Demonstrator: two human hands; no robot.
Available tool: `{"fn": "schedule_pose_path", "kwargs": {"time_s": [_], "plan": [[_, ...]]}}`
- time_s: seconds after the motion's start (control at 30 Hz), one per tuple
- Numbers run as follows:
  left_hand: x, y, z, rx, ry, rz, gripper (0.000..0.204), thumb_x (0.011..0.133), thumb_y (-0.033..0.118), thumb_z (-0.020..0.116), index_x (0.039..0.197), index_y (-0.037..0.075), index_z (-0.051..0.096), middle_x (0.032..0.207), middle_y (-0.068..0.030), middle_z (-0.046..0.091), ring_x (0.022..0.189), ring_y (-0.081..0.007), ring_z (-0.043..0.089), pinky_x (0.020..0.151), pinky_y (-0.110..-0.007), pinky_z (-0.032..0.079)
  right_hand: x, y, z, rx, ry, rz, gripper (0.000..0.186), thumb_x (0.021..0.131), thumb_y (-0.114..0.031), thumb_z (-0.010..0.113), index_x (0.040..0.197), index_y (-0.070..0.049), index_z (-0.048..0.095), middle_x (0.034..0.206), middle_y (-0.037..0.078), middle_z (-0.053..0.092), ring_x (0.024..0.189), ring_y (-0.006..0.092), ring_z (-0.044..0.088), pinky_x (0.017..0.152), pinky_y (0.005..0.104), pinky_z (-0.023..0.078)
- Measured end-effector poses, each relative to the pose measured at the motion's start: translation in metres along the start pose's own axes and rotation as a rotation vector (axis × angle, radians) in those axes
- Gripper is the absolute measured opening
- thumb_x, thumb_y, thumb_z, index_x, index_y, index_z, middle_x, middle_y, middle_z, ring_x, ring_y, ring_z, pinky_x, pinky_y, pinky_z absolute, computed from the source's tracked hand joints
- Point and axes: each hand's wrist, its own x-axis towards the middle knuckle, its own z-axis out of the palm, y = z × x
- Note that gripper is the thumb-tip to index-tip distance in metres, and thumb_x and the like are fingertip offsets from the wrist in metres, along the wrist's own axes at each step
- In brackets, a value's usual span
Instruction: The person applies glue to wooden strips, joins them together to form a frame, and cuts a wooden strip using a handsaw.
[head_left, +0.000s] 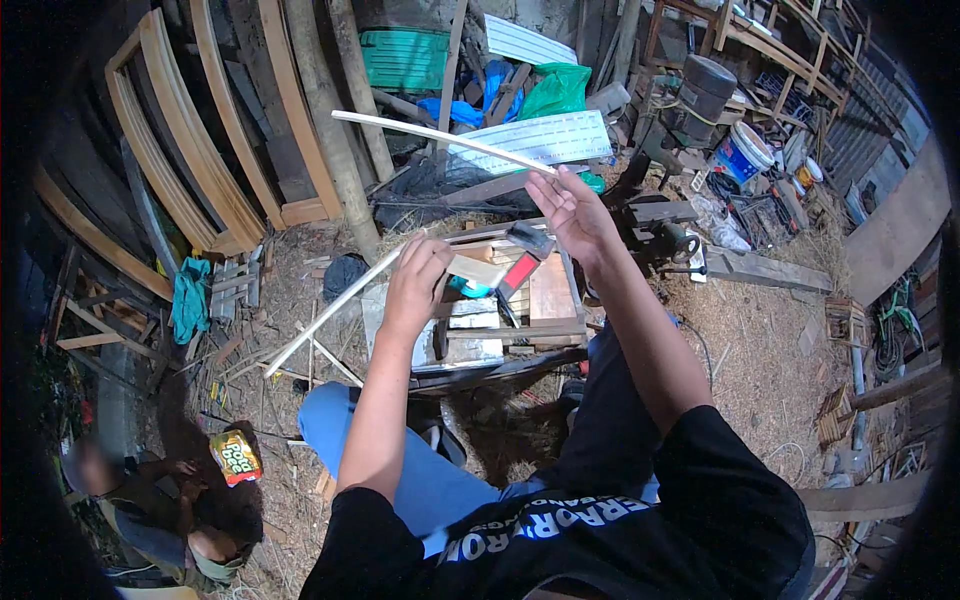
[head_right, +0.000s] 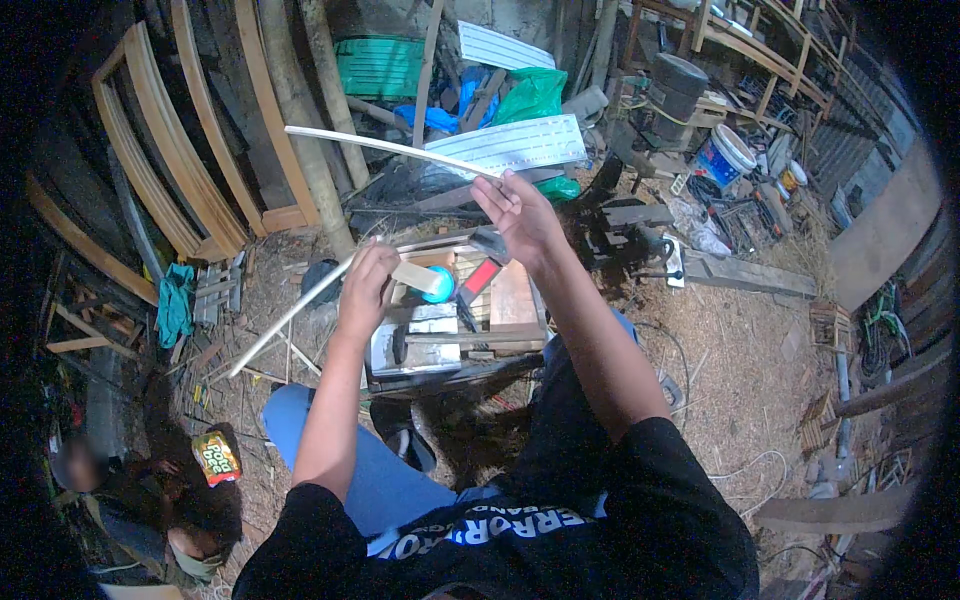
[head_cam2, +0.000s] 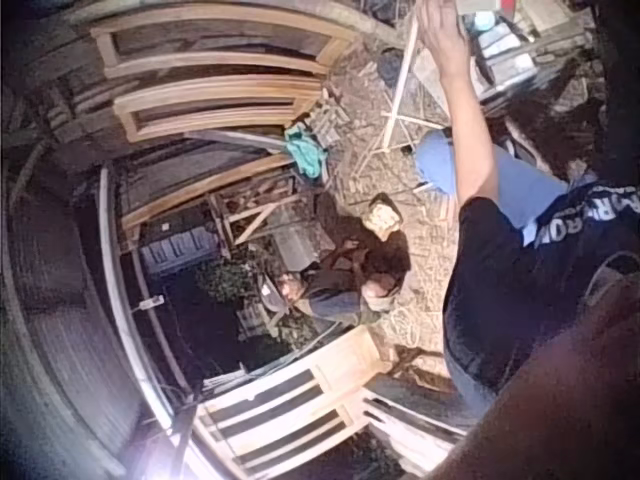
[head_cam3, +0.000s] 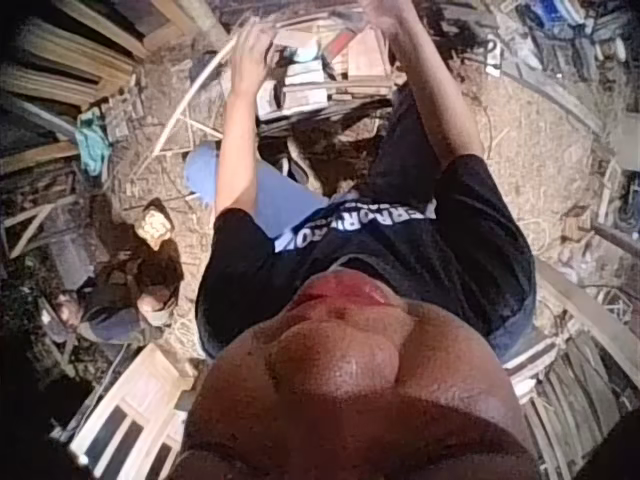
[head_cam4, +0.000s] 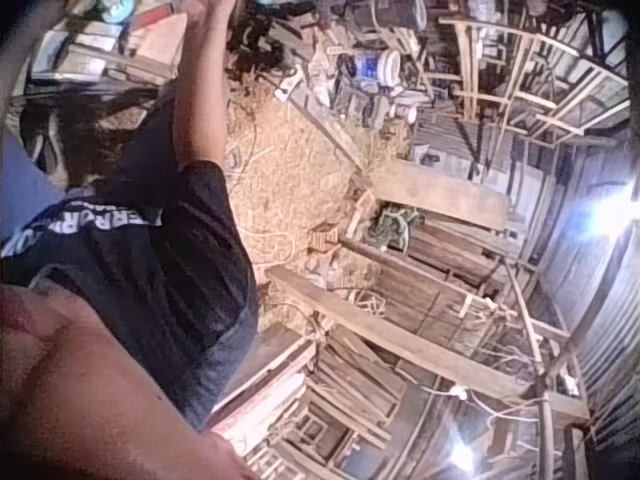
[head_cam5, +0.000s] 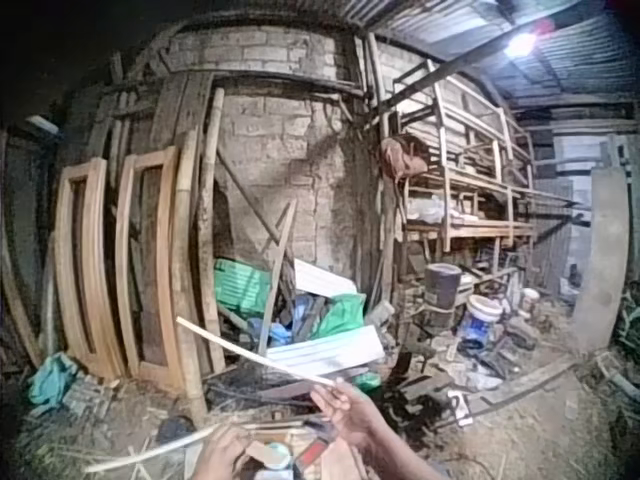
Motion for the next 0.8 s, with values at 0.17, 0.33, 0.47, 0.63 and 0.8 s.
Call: {"fn": "schedule_pose_path", "kwargs": {"time_s": [0.17,0.33,0.47,0.63,0.8], "plan": [[-0.006,0.003,-0.005,-0.035,0.008,-0.101,0.031,0.09,0.008,0.069,0.121,0.003,0.063,0.119,-0.0183,0.064,0.113,-0.0407,0.06,0.105,-0.05,0.044,-0.005,0.001,0.002,0.079,0.043,0.116,0.03,0.108,-0.012,0.059,0.128,0.008,0.05,0.125,0.024,0.063,0.122,0.0363,0.068,0.111,0.0494,0.058],[0.006,0.006,-0.011,-0.073,-0.055,-0.218,0.044,0.101,0.014,0.052,0.144,0.006,0.057,0.125,-0.0183,0.057,0.118,-0.037,0.05,0.108,-0.049,0.035,-0.001,0.001,-0.01,-0.059,0.052,0.135,0.029,0.109,-0.012,0.058,0.127,0.009,0.05,0.125,0.025,0.063,0.121,0.0363,0.068,0.109,0.0495,0.059],[0.008,-0.001,-0.014,0.072,-0.002,-0.231,0.04,0.102,0.012,0.05,0.141,0.01,0.061,0.12,-0.0177,0.057,0.116,-0.0366,0.052,0.107,-0.049,0.036,-0.008,0.009,0.0,-0.286,0.056,0.055,0.029,0.107,-0.009,0.063,0.126,0.009,0.051,0.121,0.023,0.066,0.114,0.0338,0.071,0.104,0.0471,0.061],[0.036,-0.008,-0.032,0.021,0.16,-0.23,0.036,0.105,0.011,0.047,0.138,0.007,0.061,0.121,-0.019,0.058,0.116,-0.0375,0.054,0.109,-0.047,0.036,-0.006,0.004,-0.003,-0.341,0.037,0.014,0.031,0.104,-0.007,0.066,0.128,0.006,0.052,0.112,0.02,0.07,0.099,0.0277,0.073,0.092,0.0417,0.063],[0.057,-0.031,-0.043,-0.141,0.338,-0.383,0.034,0.111,0.014,0.043,0.136,-0.002,0.059,0.128,-0.0202,0.059,0.122,-0.0359,0.056,0.111,-0.042,0.04,-0.008,0.004,0.002,-0.497,0.027,-0.047,0.03,0.104,-0.007,0.066,0.126,0.006,0.051,0.113,0.02,0.07,0.095,0.0267,0.073,0.088,0.0399,0.064]]}}
